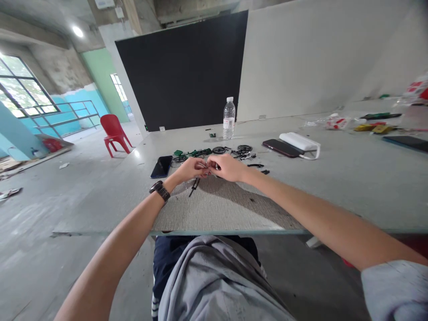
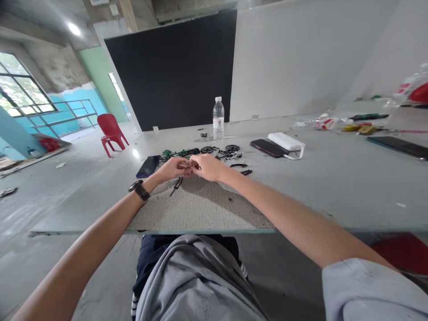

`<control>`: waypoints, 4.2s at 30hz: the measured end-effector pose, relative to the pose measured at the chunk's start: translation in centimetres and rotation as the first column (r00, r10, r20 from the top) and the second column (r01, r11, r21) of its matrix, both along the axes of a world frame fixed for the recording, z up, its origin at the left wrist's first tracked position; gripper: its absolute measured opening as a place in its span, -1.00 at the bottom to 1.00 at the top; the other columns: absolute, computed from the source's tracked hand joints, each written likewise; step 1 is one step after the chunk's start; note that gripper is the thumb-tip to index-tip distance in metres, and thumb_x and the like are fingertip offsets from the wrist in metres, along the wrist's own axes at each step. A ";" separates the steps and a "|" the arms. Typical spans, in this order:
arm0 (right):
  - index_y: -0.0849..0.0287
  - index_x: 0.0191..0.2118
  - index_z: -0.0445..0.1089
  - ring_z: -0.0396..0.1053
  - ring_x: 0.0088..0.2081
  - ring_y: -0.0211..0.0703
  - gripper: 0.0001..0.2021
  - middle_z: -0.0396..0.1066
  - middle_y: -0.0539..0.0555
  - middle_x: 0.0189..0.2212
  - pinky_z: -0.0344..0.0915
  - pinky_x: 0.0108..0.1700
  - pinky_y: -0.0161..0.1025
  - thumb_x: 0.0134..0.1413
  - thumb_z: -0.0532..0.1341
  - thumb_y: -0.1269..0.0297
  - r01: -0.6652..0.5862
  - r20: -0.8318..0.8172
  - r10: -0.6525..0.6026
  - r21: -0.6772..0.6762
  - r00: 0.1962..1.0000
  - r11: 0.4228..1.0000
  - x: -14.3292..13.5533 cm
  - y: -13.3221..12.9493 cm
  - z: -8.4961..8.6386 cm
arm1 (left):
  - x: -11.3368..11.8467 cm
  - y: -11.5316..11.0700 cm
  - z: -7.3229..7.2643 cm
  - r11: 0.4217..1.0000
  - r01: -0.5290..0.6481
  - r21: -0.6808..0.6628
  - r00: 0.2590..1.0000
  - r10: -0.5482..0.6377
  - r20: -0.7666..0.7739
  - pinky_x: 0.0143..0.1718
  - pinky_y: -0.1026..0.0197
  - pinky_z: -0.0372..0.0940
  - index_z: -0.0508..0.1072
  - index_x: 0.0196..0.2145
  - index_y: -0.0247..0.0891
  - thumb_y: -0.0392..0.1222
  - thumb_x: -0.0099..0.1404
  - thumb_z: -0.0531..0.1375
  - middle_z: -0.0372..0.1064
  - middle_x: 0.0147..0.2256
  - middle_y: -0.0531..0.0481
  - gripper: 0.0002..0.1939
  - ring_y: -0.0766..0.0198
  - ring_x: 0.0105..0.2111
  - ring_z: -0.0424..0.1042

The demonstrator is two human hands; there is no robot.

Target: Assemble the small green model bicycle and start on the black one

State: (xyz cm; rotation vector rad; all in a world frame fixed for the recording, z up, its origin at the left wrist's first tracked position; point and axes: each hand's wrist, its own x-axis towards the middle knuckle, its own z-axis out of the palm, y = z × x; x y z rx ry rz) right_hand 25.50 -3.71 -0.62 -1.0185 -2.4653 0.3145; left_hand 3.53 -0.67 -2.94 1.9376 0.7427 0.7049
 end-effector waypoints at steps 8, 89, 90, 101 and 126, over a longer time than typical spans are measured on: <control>0.10 -0.24 0.28 0.25 -0.45 -0.18 -0.87 0.40 0.05 -0.40 0.09 -0.34 -0.17 0.37 0.15 0.21 -0.005 0.000 0.005 -0.033 1.000 0.999 0.0 0.2 -0.5 | 0.0 0.1 -0.1 0.999 -0.032 0.033 0.998 0.033 -0.048 -0.20 0.20 0.50 0.57 -0.15 -0.35 -0.10 0.33 0.38 0.61 -0.27 -0.15 -0.75 0.24 -0.29 0.62; 0.14 -0.21 0.54 0.34 -0.38 -0.12 -0.55 0.44 0.08 -0.41 0.16 -0.30 -0.15 0.10 0.38 -0.20 -0.121 0.184 0.192 -0.340 0.964 0.933 -0.4 -1.3 2.4 | -0.5 -0.2 1.0 0.972 -0.164 0.169 0.974 0.186 -0.129 -0.29 0.25 0.46 0.55 -0.24 -0.41 -0.15 0.42 0.31 0.57 -0.35 -0.14 -0.79 0.32 -0.42 0.54; 0.13 -0.23 0.56 0.35 -0.37 -0.12 -0.54 0.47 0.08 -0.39 0.17 -0.29 -0.15 0.06 0.40 -0.21 -0.160 0.198 0.257 -0.404 0.946 0.901 -0.6 -1.6 2.6 | -0.4 -0.3 1.1 0.972 -0.170 0.162 0.973 0.192 -0.129 -0.30 0.26 0.45 0.55 -0.24 -0.42 -0.17 0.43 0.30 0.57 -0.35 -0.14 -0.80 0.33 -0.42 0.54; 0.15 -0.27 0.58 0.42 -0.32 -0.16 -0.67 0.55 0.06 -0.35 0.24 -0.24 -0.22 0.09 0.40 -0.05 -0.311 0.076 0.417 -0.547 0.906 0.777 -1.5 -2.1 1.8 | -0.4 0.3 0.5 0.985 -0.154 -0.072 0.988 0.155 0.010 -0.21 0.16 0.51 0.56 -0.17 -0.43 -0.25 0.38 0.32 0.61 -0.28 -0.18 -0.84 0.30 -0.39 0.57; 0.14 -0.26 0.45 0.48 -0.25 -0.07 -0.96 0.57 0.15 -0.24 0.26 -0.19 -0.16 0.21 0.25 0.33 0.046 0.152 -0.028 -0.120 0.988 0.992 1.0 1.2 -0.6 | -0.8 1.2 -0.5 0.968 -0.104 -0.230 0.982 0.136 0.131 -0.13 0.11 0.49 0.59 -0.13 -0.40 -0.02 0.07 0.56 0.59 -0.29 -0.17 -0.49 0.22 -0.31 0.58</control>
